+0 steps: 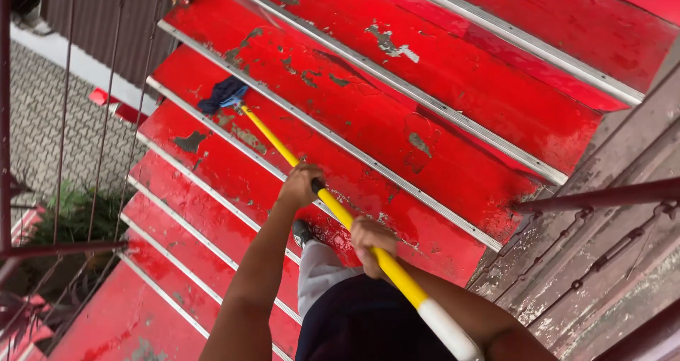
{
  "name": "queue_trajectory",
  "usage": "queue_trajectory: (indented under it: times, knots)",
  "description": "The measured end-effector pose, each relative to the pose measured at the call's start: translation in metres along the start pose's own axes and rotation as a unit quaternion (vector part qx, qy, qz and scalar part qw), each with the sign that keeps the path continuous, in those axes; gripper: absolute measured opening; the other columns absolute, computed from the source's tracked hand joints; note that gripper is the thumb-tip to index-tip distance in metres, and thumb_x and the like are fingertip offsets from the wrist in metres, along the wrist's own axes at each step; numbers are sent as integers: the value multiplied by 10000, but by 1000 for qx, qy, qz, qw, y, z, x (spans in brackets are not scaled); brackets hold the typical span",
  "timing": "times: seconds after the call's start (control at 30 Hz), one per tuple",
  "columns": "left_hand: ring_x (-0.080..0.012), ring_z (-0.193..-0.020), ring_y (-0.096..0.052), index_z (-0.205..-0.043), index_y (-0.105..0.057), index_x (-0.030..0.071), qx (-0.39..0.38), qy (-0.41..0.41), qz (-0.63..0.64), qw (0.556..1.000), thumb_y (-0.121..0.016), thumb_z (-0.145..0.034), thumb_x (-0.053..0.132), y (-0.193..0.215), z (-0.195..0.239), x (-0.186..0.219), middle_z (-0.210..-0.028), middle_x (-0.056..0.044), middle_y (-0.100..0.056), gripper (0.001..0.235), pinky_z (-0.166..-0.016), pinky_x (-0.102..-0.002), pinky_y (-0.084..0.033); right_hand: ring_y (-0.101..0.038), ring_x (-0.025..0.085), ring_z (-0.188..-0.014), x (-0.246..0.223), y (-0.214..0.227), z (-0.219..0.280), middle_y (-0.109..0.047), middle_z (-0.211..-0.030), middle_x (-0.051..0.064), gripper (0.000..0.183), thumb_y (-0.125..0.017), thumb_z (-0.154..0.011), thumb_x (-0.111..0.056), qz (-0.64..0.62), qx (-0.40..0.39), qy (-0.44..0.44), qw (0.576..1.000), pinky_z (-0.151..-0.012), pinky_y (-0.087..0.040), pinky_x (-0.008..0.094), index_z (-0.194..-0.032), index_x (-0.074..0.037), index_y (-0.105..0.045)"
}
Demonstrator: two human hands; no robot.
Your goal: Mopping a set of red outdoor stairs with a long-handled mop.
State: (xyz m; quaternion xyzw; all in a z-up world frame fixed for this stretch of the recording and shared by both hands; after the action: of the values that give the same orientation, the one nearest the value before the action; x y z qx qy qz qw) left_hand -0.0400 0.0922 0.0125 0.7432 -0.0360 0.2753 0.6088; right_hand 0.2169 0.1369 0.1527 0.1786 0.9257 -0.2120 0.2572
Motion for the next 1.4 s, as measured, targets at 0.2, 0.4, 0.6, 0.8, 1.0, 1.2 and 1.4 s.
queue_trajectory:
  times: [0.2, 0.4, 0.6, 0.8, 1.0, 1.2, 1.4]
  knots:
    - [-262, -1403, -424, -1126, -677, 204, 6, 212, -106, 971, -803, -753, 191, -22, -5, -108, -1361, -10, -602, 393, -1092, -640, -295, -604, 209, -669, 76, -16, 15, -567, -669, 47, 229, -609, -964, -144, 8, -66, -83, 994, -845, -520, 403, -772, -51, -524]
    - [-200, -1450, -414, -1095, -639, 165, -36, 241, -104, 964, -794, -804, 269, 10, -24, -91, -1364, -7, -609, 345, -1180, -594, -286, -564, 208, -711, 76, -20, -17, -557, -730, 87, 204, -601, -958, -97, 3, -45, -111, 993, -844, -507, 405, -790, -17, -518]
    - [-282, -1217, -586, -1026, -685, 142, -36, 194, -107, 974, -806, -752, 211, 41, -33, -7, -1189, -107, -636, 308, -1195, -617, -210, -527, 199, -704, 28, 8, -44, -538, -710, 76, 243, -592, -953, -116, -14, -8, -148, 989, -897, -463, 413, -752, -41, -477]
    - [-352, -850, -690, -762, -657, 30, 1, 80, 73, 994, -793, -820, 214, 50, -23, 119, -789, -155, -652, 236, -802, -482, -562, -472, 170, -576, -89, 48, -77, -472, -617, 20, 379, -618, -962, -290, -37, 26, -157, 986, -765, -422, 395, -699, -85, -439]
    - [-372, -747, -702, -780, -743, 92, -28, 38, 114, 992, -794, -616, 134, 54, -10, 200, -728, -166, -714, 177, -726, -455, -561, -469, 166, -540, -162, 62, -94, -466, -596, 2, 444, -644, -991, -343, -43, 51, -135, 989, -693, -413, 407, -685, -110, -423]
    - [-341, -775, -713, -786, -757, 93, 5, 25, 106, 994, -748, -651, 85, 38, -4, 135, -786, -148, -735, 136, -739, -432, -573, -426, 149, -423, -103, 50, -61, -455, -517, -11, 471, -621, -1018, -352, -39, 78, -9, 996, -555, -393, 364, -656, -111, -440]
    - [-345, -960, -683, -815, -756, 111, 65, 52, 14, 996, -782, -685, 82, 24, -3, 18, -894, -120, -736, 136, -860, -443, -552, -470, 140, -558, 28, 22, 0, -505, -616, 20, 306, -606, -957, -204, -49, -27, -64, 996, -647, -451, 356, -699, -103, -477]
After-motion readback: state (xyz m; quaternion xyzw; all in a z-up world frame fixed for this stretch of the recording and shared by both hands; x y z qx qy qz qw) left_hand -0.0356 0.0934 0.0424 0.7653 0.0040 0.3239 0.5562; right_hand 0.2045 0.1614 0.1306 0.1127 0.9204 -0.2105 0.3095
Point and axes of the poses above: each hand's wrist, its own z-axis away from the middle knuckle, its own y-axis out of the back of the hand, x = y × z, the point moved 8 cm from there along -z, towards the middle knuckle
